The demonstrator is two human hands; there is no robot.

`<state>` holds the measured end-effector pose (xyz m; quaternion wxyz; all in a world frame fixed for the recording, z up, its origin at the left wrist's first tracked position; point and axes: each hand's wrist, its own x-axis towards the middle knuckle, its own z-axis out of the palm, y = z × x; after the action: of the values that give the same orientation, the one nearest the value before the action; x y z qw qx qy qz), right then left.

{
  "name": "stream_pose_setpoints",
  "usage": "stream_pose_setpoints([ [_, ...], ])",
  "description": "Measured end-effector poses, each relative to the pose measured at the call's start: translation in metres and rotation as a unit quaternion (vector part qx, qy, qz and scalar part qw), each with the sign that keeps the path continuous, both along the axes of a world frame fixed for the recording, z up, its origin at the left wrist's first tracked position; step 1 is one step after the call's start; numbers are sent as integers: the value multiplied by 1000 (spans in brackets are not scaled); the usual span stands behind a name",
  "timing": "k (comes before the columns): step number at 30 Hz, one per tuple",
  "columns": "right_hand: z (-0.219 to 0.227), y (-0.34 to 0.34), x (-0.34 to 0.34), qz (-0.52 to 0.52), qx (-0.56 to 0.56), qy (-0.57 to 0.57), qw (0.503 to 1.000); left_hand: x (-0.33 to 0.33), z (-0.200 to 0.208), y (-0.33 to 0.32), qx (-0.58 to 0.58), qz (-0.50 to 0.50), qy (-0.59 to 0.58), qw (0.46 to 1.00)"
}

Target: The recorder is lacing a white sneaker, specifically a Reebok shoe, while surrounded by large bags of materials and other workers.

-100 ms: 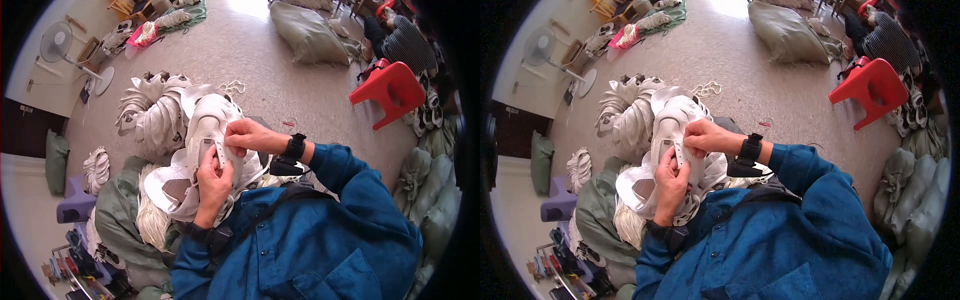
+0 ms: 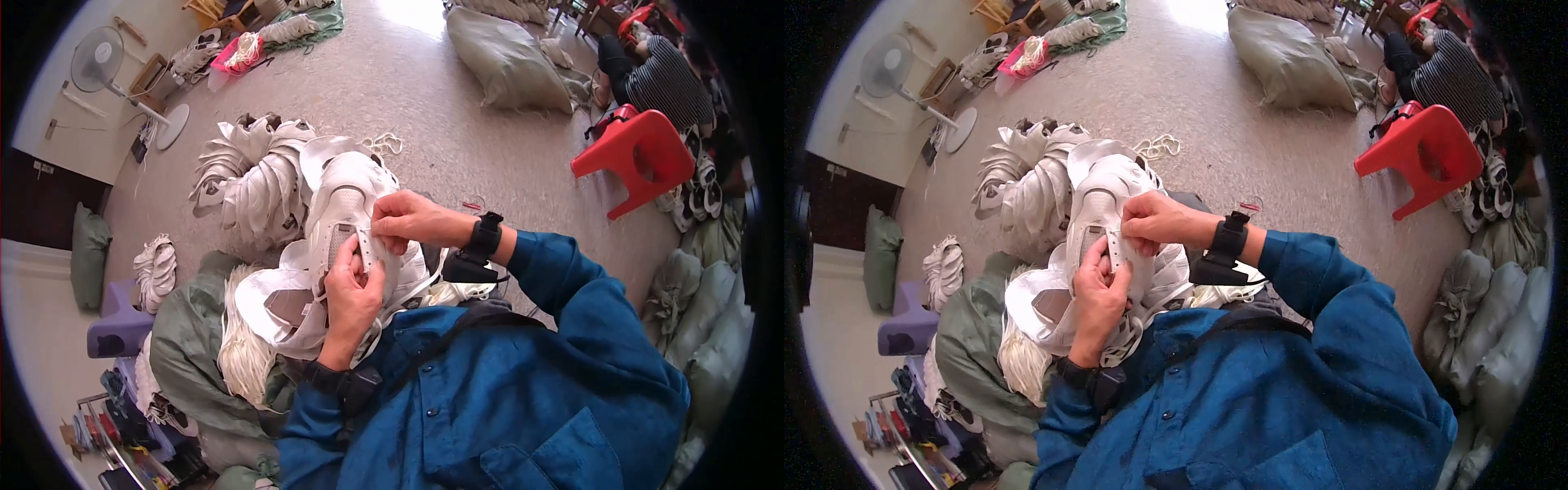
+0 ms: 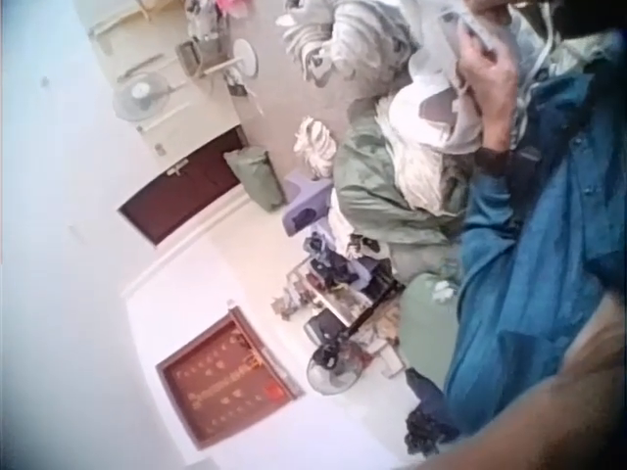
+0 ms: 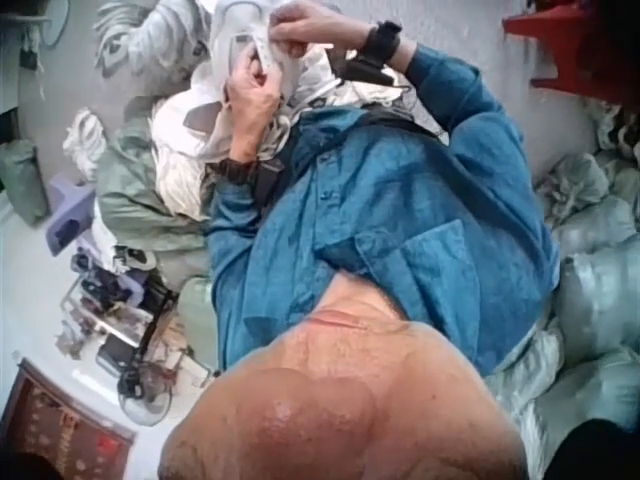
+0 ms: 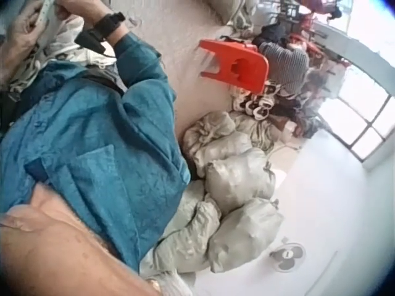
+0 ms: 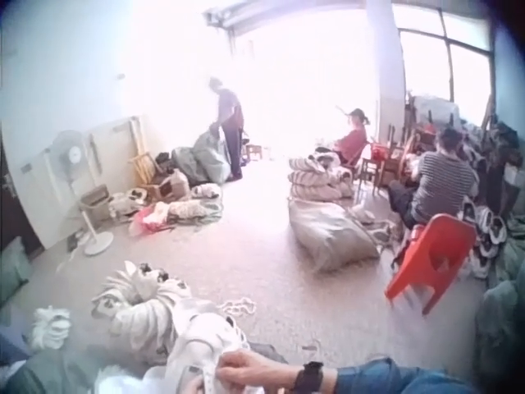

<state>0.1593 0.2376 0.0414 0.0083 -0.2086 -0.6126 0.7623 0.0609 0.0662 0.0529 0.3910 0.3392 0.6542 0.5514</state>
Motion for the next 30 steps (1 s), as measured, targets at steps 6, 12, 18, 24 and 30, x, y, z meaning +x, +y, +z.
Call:
stream_pose_setpoints([
  [6,16,13,-9,65,435,85,894,1,-13,-1,2,24,89,996],
  [12,24,-9,-17,99,601,68,790,6,-15,-3,10,51,241,969],
  [18,7,0,-11,61,479,86,872,7,-8,-2,11,61,192,980],
  [24,12,3,-15,83,469,42,878,-3,1,-2,-23,23,211,977],
  [30,29,-5,-15,124,517,-47,845,-30,54,-6,-19,-51,489,871],
])
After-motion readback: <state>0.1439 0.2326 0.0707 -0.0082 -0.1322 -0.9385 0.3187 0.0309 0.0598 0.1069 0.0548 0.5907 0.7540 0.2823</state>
